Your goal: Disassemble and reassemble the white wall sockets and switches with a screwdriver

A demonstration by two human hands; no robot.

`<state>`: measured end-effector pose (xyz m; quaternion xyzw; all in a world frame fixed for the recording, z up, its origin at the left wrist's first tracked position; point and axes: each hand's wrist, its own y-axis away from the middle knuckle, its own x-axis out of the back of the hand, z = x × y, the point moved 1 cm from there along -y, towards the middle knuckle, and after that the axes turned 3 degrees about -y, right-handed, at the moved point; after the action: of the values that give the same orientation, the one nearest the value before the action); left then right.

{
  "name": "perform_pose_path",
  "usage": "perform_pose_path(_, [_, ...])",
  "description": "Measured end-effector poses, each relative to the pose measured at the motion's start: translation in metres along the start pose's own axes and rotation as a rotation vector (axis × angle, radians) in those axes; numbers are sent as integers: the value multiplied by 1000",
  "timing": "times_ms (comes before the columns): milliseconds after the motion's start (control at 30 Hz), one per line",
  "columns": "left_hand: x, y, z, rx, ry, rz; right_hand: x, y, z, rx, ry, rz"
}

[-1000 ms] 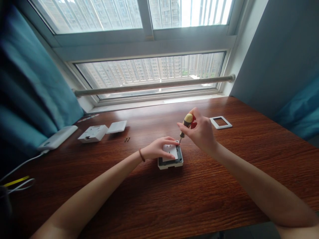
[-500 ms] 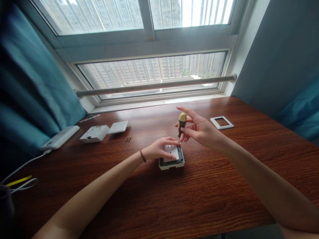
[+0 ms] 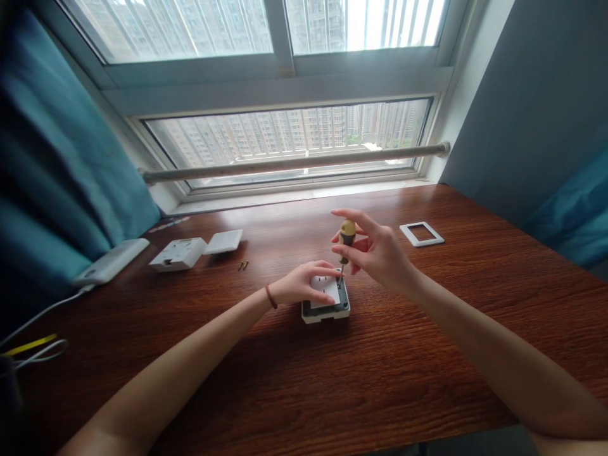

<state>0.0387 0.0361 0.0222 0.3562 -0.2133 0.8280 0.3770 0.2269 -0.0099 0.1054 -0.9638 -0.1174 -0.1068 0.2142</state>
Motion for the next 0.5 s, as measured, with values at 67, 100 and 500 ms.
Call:
perform_pose_path(67, [0, 0, 0, 3, -2, 0, 7, -1, -5, -42, -60, -119])
perform_pose_path(100, [0, 0, 0, 5, -1, 0, 10, -2, -6, -60, -70, -167])
perform_pose_path(500, [1, 0, 1, 22, 2, -8, -2, 1, 4, 36, 229, 194])
